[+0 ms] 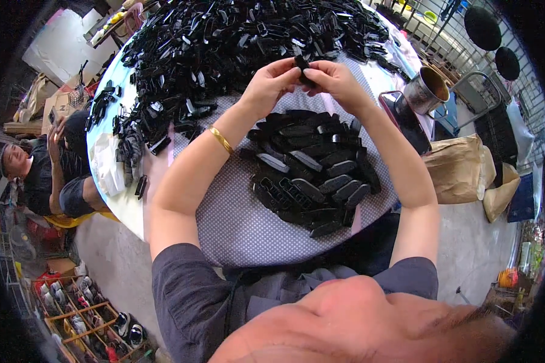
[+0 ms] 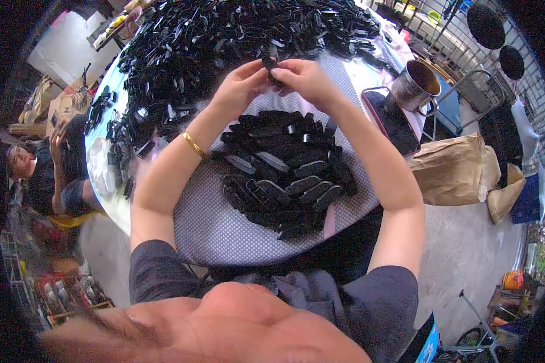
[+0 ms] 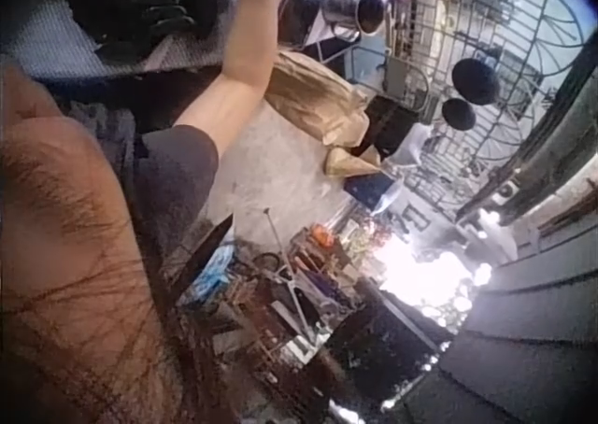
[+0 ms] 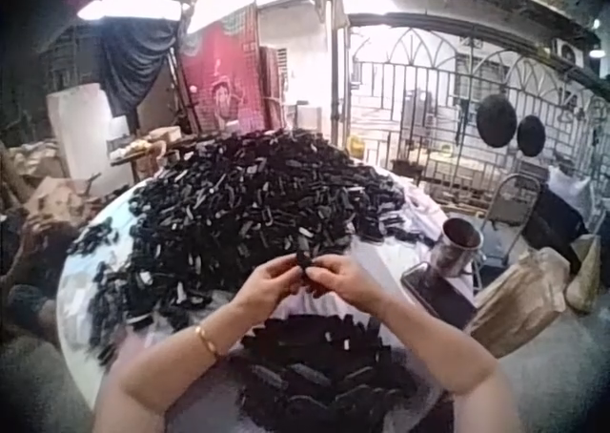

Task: Sorting and inspecting black plastic components on a table.

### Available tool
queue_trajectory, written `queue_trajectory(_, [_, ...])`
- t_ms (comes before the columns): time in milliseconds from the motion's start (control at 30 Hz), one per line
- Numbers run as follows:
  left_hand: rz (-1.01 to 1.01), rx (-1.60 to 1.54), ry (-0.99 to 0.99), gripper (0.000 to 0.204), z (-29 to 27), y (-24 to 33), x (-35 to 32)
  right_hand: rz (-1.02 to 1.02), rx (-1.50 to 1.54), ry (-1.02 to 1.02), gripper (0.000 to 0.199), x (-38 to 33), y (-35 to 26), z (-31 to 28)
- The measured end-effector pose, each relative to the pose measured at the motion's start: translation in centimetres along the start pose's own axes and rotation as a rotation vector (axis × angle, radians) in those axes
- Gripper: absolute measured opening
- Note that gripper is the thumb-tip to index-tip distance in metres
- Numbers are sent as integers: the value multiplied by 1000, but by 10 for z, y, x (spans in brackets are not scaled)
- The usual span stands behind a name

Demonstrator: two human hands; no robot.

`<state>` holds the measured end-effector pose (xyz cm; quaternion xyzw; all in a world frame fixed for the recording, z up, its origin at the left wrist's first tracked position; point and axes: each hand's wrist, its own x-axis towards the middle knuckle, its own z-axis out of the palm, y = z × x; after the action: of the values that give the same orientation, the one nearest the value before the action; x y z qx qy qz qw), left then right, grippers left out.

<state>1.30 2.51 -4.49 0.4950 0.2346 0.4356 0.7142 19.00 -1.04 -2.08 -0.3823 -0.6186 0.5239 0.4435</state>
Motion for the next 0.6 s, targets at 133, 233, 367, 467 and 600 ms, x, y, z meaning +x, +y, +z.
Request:
queue_trajectory(133, [106,89,-65,28,4,5,-1,-87,-188,76,25,-4,7,3])
queue_trajectory(233, [155,141,-15,26,8,8,-3,-288,-595,180,21,-10,2,14])
queue_trajectory(367, [230,108,53,24,8,11,-2,-397,-713,282,20,-9,7,5])
queue_trajectory(467, [174,268,104,28,4,8,-2,-174,-565,348,19,-12,-6,1])
queue_trajectory(600, [174,375,45,29,13,8,-6,-114,8,288,21,-13,-12,2])
